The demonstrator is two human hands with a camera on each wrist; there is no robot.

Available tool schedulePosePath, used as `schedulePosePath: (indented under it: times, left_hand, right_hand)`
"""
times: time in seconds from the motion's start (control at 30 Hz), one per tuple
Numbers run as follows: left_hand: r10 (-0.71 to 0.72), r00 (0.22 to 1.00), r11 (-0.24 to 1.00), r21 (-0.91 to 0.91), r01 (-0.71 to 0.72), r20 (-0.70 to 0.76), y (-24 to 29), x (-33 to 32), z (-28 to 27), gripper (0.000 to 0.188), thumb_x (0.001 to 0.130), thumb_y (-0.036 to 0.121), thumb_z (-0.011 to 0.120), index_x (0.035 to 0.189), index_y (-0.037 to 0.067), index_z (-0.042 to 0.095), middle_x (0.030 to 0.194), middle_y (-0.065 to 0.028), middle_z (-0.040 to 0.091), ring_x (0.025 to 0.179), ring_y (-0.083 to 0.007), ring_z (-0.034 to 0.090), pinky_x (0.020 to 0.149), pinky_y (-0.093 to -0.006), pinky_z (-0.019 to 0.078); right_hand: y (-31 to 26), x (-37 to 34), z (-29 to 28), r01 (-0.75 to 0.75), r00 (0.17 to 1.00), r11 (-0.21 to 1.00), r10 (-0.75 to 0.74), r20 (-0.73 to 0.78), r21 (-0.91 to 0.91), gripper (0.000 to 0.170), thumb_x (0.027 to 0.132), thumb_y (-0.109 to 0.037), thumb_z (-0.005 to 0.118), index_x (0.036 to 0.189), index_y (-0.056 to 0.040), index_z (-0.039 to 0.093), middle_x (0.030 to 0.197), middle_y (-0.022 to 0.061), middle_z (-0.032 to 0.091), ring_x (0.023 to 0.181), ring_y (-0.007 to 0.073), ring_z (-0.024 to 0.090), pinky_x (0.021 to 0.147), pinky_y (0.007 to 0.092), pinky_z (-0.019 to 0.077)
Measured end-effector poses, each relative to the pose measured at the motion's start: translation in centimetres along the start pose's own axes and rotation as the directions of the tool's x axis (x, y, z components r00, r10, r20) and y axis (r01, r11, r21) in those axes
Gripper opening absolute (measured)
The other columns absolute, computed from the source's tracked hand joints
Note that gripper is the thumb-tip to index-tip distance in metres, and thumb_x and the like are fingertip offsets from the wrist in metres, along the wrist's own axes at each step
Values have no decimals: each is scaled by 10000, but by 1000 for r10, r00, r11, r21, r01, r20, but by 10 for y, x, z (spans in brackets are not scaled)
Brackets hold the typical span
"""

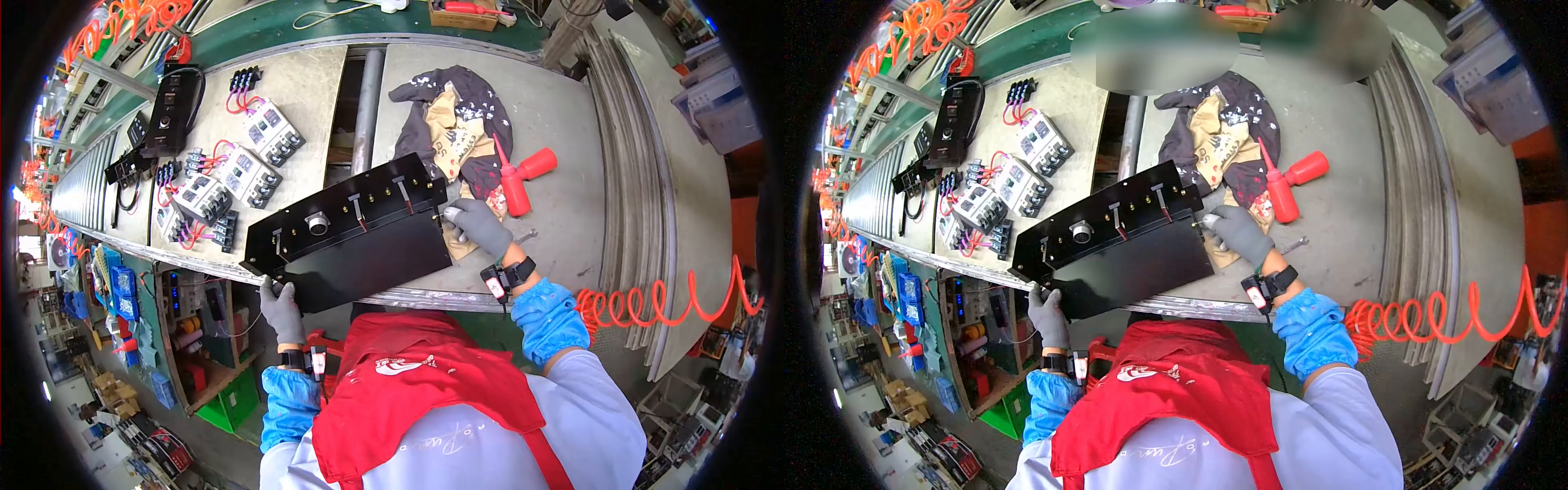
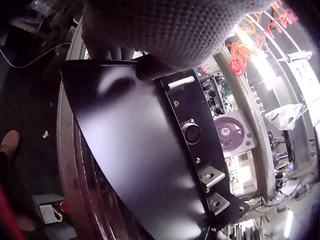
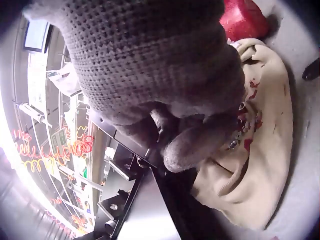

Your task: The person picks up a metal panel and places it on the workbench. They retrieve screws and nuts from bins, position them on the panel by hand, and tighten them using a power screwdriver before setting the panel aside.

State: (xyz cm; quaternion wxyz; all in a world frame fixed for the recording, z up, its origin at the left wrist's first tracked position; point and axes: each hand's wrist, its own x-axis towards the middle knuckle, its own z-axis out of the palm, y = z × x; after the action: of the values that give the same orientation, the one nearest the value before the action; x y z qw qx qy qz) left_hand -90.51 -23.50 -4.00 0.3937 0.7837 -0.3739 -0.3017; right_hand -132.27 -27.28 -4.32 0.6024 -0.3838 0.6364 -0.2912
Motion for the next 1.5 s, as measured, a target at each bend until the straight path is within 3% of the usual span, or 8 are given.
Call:
schedulePosePath:
  times: [0.37,0.47,0.67,0.8,0.97,1.2,1.33,1.5]
  left_hand:
    - [-8,1000,1000,24,8,16,6,0,1,609,776,-3,692,1352,-61,501,849,14,520,737,-76,468,652,-222,422]
    - [-24,997,999,45,21,69,12,-4,-8,632,760,12,690,1358,-69,501,1048,-69,612,912,-142,559,808,-259,470]
    - [-107,970,929,-325,175,216,4,-1,-22,650,792,20,641,1413,-34,456,1028,-44,602,847,-126,555,749,-236,462]
    - [-135,951,898,-372,236,278,2,6,-31,468,895,50,589,1349,-35,510,1104,-94,626,895,-148,604,799,-261,498]
    - [-176,924,844,-432,319,340,-10,31,-32,175,923,109,588,1056,29,667,843,-18,636,694,-95,579,624,-244,504]
    - [-3,833,996,-77,55,554,-26,67,-47,291,908,266,587,1001,3,669,886,-157,697,833,-257,673,769,-364,521]
    - [249,844,951,-284,-121,475,-69,79,-55,320,910,199,592,1164,7,629,820,-78,655,744,-168,615,715,-303,513]
    - [25,666,987,-122,100,745,-97,115,-179,342,886,251,607,1122,11,662,948,-140,691,820,-258,665,775,-352,532]
  right_hand:
    - [18,-2,5,220,973,975,-221,-71,-17,226,937,-155,564,1078,-19,676,827,32,657,617,86,589,547,250,473]
    - [13,-4,11,196,975,981,-195,-103,0,235,935,-187,581,1084,-30,673,813,-5,633,592,55,555,516,234,468]
    - [23,-5,15,130,981,991,-124,-150,34,272,958,-214,567,1120,-10,647,843,18,625,657,75,576,554,231,484]
    - [33,-23,14,207,883,972,-235,-407,-112,276,962,-194,560,1156,-10,633,900,27,628,667,71,563,559,229,472]
    - [-5,-72,52,198,872,980,-181,-454,-12,252,983,-195,520,1136,-21,620,834,3,592,663,56,545,551,215,458]
    - [-86,-88,220,187,981,982,-187,-50,-18,219,940,-113,537,1127,-50,631,850,38,635,686,84,586,596,231,494]
    - [-147,-86,346,343,912,931,-297,283,-129,231,935,-133,549,1117,-28,644,846,52,646,680,85,594,600,246,495]
    - [-201,-50,459,315,887,948,-273,373,-55,300,941,-159,550,1179,12,611,875,52,628,724,91,598,622,247,497]
